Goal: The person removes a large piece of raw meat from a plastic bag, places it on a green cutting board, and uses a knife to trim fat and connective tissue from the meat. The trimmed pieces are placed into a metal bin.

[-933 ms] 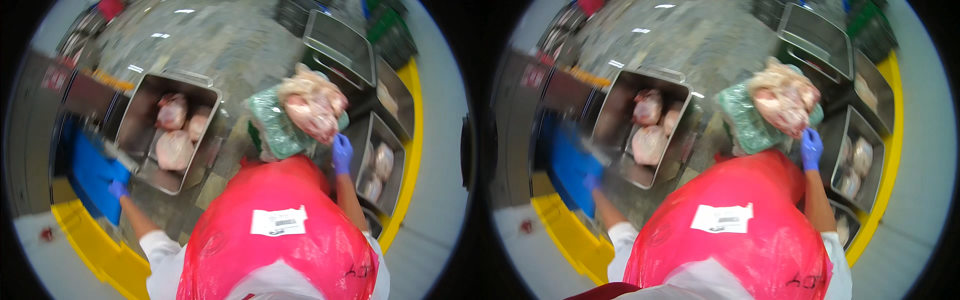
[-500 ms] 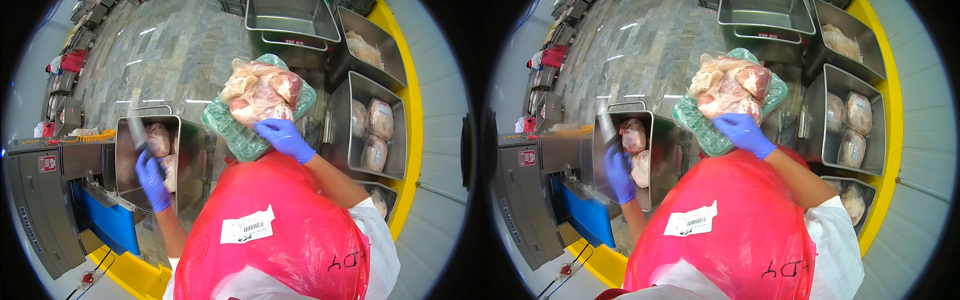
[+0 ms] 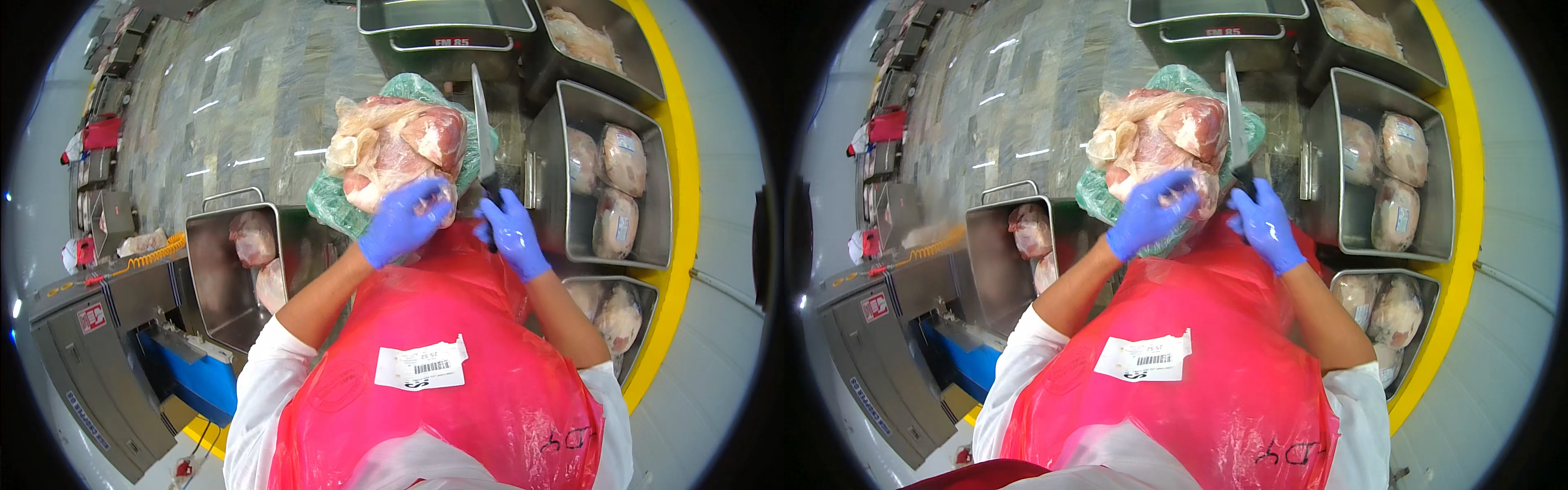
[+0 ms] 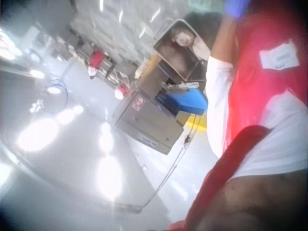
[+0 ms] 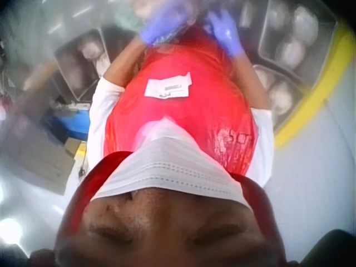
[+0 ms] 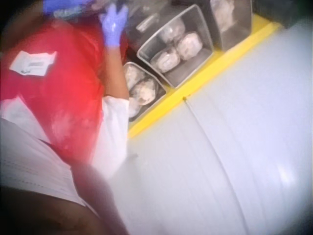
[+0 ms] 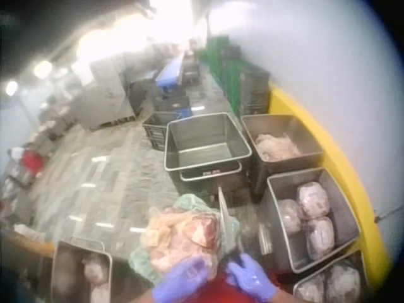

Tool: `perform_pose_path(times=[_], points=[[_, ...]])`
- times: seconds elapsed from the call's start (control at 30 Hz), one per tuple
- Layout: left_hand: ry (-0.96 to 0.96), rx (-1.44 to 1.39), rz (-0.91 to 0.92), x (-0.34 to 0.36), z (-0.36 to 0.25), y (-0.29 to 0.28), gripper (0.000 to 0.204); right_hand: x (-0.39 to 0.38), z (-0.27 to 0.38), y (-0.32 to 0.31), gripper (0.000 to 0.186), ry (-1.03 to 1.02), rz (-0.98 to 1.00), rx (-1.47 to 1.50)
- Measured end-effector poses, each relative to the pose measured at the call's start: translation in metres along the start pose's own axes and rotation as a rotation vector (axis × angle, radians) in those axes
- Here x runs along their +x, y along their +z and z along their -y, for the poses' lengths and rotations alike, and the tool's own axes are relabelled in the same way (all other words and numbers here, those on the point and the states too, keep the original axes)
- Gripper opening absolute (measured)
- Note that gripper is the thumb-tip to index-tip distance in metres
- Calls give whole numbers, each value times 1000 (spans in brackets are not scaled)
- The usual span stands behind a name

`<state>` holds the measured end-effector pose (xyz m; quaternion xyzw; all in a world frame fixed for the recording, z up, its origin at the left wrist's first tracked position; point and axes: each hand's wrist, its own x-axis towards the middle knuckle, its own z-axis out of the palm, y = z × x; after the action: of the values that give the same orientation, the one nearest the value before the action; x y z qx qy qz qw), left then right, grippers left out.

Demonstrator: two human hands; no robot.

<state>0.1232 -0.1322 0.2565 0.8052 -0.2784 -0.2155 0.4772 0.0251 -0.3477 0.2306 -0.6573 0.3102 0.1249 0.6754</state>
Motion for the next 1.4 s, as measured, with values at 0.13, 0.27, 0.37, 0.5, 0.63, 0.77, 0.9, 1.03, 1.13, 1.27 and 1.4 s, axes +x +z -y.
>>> perform_pose_path(times=[0.13, 0.27, 0.37, 0.5, 0.63, 0.77, 0.9, 1.03, 1.13, 1.27, 1.4], points=[[252, 628, -701, 68, 121, -54, 60, -41, -20, -24, 44, -265, -231, -617], [-288, 706, -581, 108, 178, -78, 88, -65, 20, -19, 46, -463, -197, -859], [-398, 444, -390, 121, 191, -85, 96, -68, 56, -15, 46, -543, -172, -1083], [-433, 339, -244, 125, 190, -94, 97, -58, 113, -11, 44, -481, -110, -1464], [-470, 245, -260, 123, 191, -100, 94, -39, 195, 19, 36, -421, 25, -1657], [-503, 209, -246, 120, 181, -101, 93, -13, 255, 53, 27, -330, 153, -1766], [-476, 251, -275, 117, 192, -95, 89, 17, 279, 76, 22, -289, 272, -1817], [-438, 236, -322, 112, 197, -89, 85, 31, 276, 77, 21, -320, 312, -1774], [-412, 285, -343, 113, 195, -84, 81, 31, 273, 73, 21, -270, 334, -1735], [-404, 409, -376, 109, 203, -76, 76, 27, 216, 28, 36, -346, 266, -1552], [-362, 427, -381, 112, 202, -78, 72, -2, 107, -14, 53, -332, 60, -1272]])
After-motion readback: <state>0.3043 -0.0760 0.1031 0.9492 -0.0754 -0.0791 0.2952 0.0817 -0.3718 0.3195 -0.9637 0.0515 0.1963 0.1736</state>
